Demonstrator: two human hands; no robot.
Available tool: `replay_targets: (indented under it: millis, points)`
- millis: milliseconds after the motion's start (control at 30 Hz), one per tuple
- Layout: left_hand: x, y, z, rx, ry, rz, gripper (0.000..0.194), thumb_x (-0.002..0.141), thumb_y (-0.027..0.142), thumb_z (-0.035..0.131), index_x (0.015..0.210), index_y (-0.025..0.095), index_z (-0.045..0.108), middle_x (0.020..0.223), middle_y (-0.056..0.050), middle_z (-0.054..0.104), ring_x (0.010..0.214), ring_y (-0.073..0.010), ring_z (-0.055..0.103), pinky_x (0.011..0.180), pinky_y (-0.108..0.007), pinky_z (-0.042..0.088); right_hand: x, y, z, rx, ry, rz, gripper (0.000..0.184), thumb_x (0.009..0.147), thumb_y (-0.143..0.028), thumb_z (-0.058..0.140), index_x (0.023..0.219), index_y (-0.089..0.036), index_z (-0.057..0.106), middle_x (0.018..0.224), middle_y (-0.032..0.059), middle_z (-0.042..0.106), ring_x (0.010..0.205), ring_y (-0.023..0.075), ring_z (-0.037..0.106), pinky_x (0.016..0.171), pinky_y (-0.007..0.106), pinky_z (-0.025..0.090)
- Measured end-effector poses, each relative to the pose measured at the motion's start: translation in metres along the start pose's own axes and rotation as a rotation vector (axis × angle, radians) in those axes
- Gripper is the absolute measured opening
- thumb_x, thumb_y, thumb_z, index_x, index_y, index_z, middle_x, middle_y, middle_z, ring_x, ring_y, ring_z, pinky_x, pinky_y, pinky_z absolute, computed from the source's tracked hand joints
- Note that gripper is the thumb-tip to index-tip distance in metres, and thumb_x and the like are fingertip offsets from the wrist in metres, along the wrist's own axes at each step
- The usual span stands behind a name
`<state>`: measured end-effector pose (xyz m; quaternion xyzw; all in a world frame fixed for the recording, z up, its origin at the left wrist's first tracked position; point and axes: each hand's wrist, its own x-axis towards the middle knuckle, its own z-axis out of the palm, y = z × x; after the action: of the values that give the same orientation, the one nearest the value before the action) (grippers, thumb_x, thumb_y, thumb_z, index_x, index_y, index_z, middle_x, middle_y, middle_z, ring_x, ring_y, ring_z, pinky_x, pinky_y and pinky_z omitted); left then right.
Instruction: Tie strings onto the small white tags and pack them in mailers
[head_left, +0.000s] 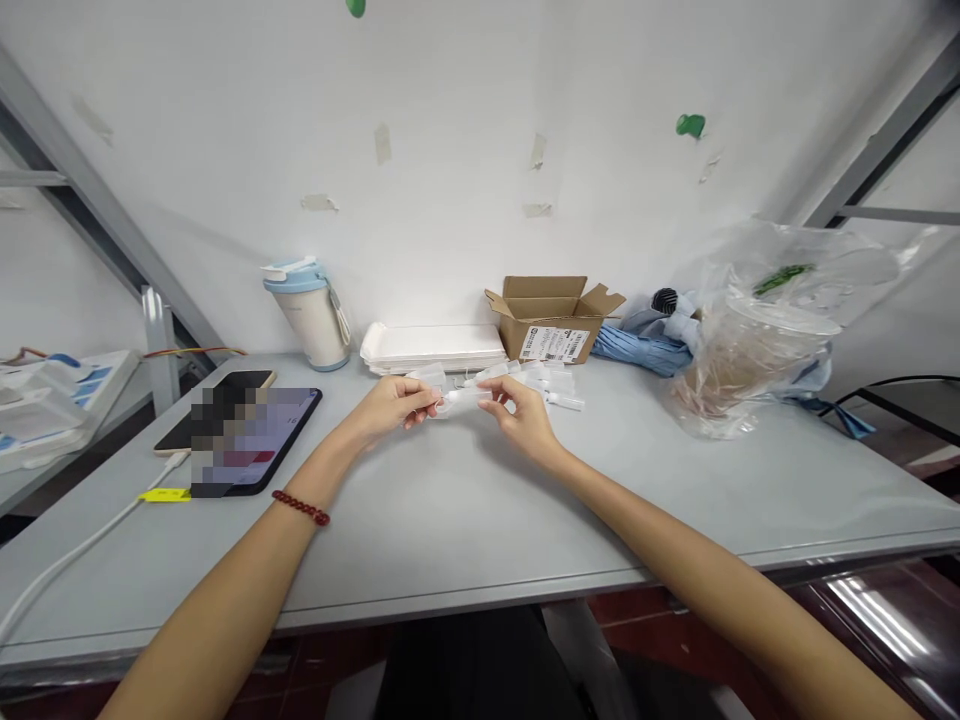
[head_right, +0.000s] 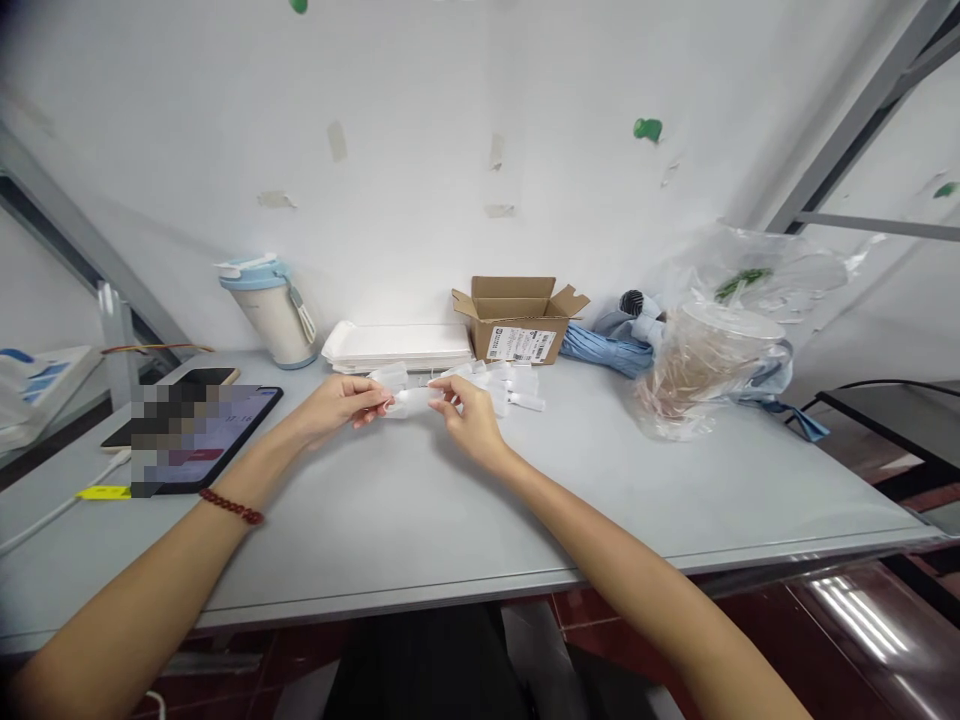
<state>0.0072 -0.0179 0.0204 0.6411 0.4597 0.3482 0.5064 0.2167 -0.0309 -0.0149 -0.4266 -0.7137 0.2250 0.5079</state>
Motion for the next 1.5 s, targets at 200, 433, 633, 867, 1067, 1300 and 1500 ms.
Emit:
replay_targets:
  millis: [200,433,633,867,1067,1300,1500]
  points:
    - [0.004,-0.003,0.001,-0.041,0.019,0.009,0.03,0.065,0.041,0.071,0.064,0.012,0.065,0.061,-0.003,0.059,0.051,-0.0076,0.044,0.044,-0.021,0.03,0.001,-0.001,0.002,-0.034,0.028,-0.018,0.016,0.075,-0.016,0.057,0.089,-0.017,0.065,0.071,-0.0001,0.06,0.067,0.0133,0.052,0.069,0.027,0.043]
    - [0.003,-0.006,0.0,-0.086,0.089,0.017,0.031,0.07,0.043,0.068,0.069,0.012,0.066,0.062,-0.001,0.056,0.051,-0.0078,0.043,0.045,-0.022,0.03,0.003,0.009,-0.005,-0.011,0.057,-0.016,0.013,0.074,-0.02,0.058,0.085,-0.019,0.064,0.07,-0.0004,0.058,0.068,0.0141,0.052,0.07,0.028,0.043]
    - [0.002,-0.005,0.004,-0.056,0.06,0.003,0.029,0.066,0.041,0.071,0.069,0.013,0.065,0.063,-0.001,0.057,0.052,-0.0091,0.045,0.047,-0.023,0.031,0.001,0.008,-0.002,-0.013,0.036,-0.019,0.014,0.076,-0.022,0.059,0.087,-0.019,0.065,0.07,0.0005,0.059,0.069,0.0147,0.054,0.07,0.03,0.045]
    - [0.006,-0.009,-0.008,-0.079,0.177,-0.007,0.025,0.063,0.037,0.072,0.063,0.013,0.064,0.058,0.0,0.053,0.05,-0.0077,0.042,0.046,-0.023,0.029,-0.001,0.01,0.003,0.059,-0.084,-0.053,0.036,0.084,-0.017,0.045,0.117,-0.022,0.059,0.122,0.0091,0.058,0.1,0.0171,0.061,0.084,0.034,0.05]
    - [0.009,-0.015,-0.021,-0.065,0.225,-0.051,0.026,0.062,0.037,0.073,0.063,0.012,0.064,0.06,-0.001,0.054,0.05,-0.0076,0.042,0.046,-0.022,0.029,-0.004,0.008,0.005,0.207,-0.275,0.019,0.046,0.084,-0.018,0.047,0.13,-0.019,0.05,0.136,0.0128,0.049,0.125,0.0202,0.049,0.102,0.041,0.043]
    - [0.011,-0.023,-0.031,-0.054,0.236,-0.099,0.025,0.061,0.035,0.072,0.06,0.012,0.061,0.057,0.0,0.051,0.049,-0.0077,0.042,0.045,-0.022,0.029,-0.003,0.011,0.007,0.334,-0.454,0.082,0.056,0.081,-0.026,0.058,0.135,-0.027,0.044,0.144,0.01,0.041,0.134,0.0229,0.038,0.107,0.048,0.036]
    - [0.011,-0.025,-0.033,-0.038,0.225,-0.118,0.025,0.059,0.034,0.072,0.057,0.012,0.06,0.053,0.0,0.051,0.047,-0.0077,0.041,0.042,-0.022,0.027,-0.001,0.012,0.006,0.318,-0.467,0.111,0.055,0.079,-0.024,0.06,0.133,-0.029,0.047,0.145,0.0076,0.04,0.135,0.0224,0.037,0.108,0.048,0.035]
